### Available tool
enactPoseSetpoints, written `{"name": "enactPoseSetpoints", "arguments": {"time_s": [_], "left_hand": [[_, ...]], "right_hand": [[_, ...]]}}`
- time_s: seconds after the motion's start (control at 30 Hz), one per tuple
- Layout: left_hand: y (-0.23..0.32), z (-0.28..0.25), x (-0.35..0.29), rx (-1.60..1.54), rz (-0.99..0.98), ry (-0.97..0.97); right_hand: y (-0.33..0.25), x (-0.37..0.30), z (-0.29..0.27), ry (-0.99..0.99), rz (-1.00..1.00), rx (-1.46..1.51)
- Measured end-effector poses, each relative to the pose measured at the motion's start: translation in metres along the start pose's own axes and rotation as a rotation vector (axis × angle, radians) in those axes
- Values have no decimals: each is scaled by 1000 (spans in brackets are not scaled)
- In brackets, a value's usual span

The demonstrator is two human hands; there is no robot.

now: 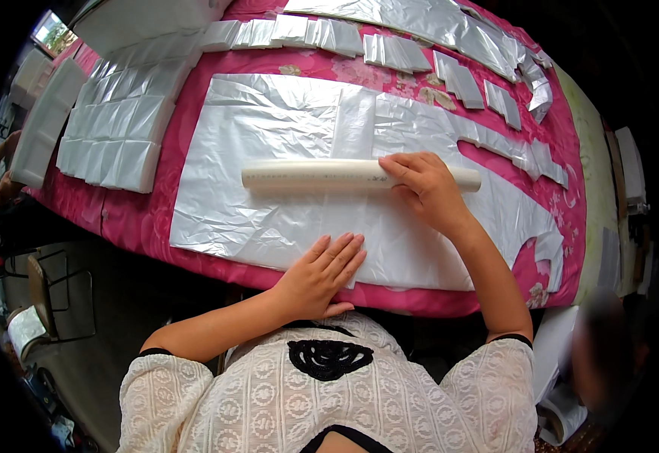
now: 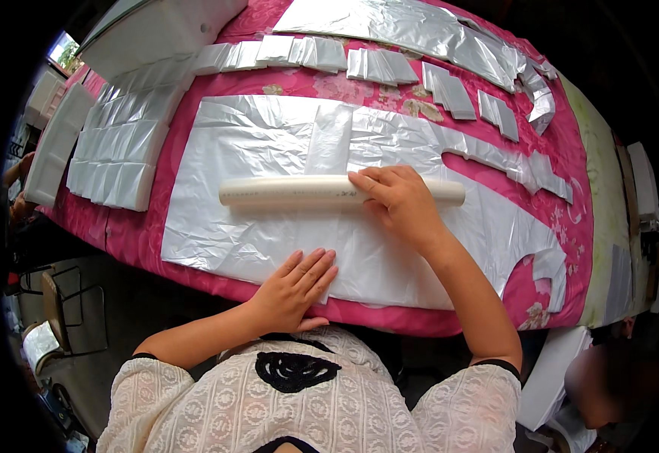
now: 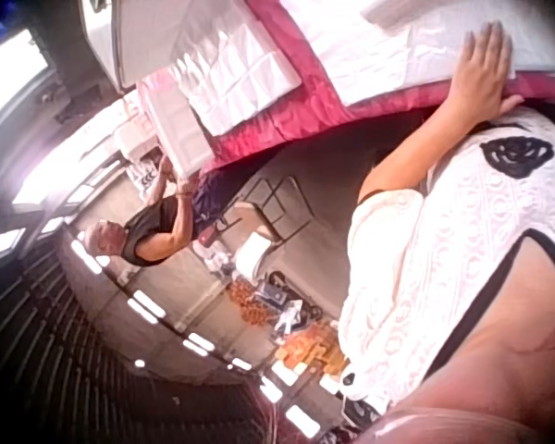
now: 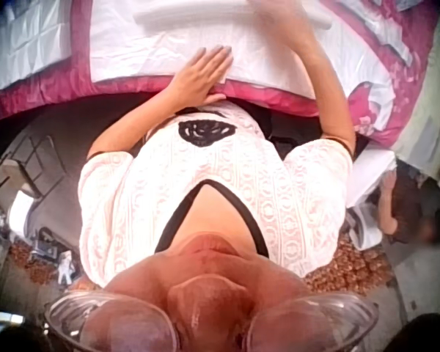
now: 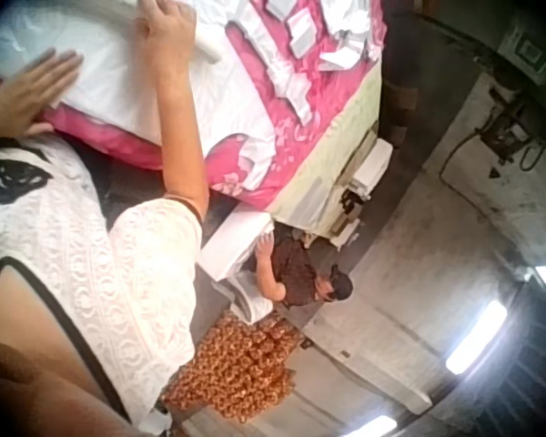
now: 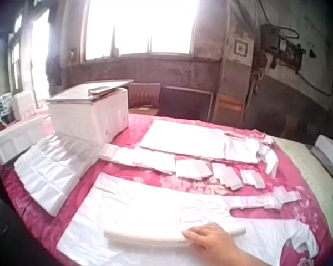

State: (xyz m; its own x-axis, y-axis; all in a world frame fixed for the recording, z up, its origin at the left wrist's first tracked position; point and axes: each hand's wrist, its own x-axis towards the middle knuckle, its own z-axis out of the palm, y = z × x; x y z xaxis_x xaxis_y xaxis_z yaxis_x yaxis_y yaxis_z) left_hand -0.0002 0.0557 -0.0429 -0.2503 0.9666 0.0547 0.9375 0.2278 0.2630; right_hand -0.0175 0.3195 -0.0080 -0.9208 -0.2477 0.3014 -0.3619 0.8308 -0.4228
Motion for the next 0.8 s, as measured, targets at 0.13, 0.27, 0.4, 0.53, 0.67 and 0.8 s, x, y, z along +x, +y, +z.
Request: {"name": "enactPoseSetpoints", "arguments": {"time_s": [0.13,0.27,0.4,0.53,0.67,0.8], "left_hand": [[0,2,1,8,-8,-18],[1,2,-1,-1,-13,-8],[1,3,0,-18,-15,-4],[0,2,1,-5,-6,-8],[-3,0,-1,-40,30,34],[-11,-1,-8,-118,79,135]], "right_hand": [[24,32,6,55,7,-82],[47,60,12,93,55,-111],[59,74,12,124,107,-108],[67,79,11,98,112,-89],[59,71,21,228,95,-204],[24,47,17,173,-17,-95]]}}
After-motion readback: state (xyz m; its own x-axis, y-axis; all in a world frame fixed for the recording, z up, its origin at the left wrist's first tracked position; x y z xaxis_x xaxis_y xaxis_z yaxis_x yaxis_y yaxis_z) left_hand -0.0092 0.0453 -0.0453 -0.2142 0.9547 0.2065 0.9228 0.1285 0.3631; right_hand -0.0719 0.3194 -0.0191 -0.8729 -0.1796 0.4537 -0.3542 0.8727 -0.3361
